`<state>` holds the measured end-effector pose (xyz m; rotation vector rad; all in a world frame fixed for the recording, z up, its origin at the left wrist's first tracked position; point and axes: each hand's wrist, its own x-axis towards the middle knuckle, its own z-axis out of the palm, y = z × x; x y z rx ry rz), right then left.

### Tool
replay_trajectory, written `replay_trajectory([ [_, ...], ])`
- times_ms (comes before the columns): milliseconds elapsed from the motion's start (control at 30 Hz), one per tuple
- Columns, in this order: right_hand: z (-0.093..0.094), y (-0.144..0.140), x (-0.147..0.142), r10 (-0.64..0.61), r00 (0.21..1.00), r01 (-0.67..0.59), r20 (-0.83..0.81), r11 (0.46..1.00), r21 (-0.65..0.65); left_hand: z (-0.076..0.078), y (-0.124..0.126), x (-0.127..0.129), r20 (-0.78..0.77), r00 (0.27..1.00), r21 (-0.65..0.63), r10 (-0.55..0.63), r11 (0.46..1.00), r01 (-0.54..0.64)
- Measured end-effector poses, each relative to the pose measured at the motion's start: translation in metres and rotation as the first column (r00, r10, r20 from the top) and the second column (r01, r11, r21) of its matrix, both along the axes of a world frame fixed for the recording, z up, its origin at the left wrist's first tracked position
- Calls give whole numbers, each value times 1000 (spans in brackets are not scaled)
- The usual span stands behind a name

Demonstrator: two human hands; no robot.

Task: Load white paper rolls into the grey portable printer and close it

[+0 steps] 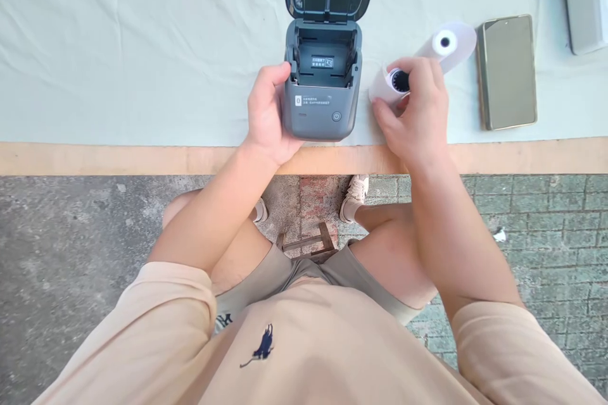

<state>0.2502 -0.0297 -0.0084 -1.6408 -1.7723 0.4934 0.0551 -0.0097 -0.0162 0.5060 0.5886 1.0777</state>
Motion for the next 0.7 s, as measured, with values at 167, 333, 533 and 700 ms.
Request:
replay_trajectory([
  [167,13,-7,7,-72,993,96,-95,956,276,1,-1,0,-5,1000,0,10,1000,-10],
  [333,12,8,31,-220,973,228,-64,891,392,5,-3,2,-43,999,-16,20,1000,-21],
  [533,-1,28,39,-199,963,229,-183,960,161,5,-1,-1,14,1000,-36,13,999,-12],
  [700,1,38,34,-214,932,291,-291,923,254,5,-6,3,91,996,5,-14,1000,13],
])
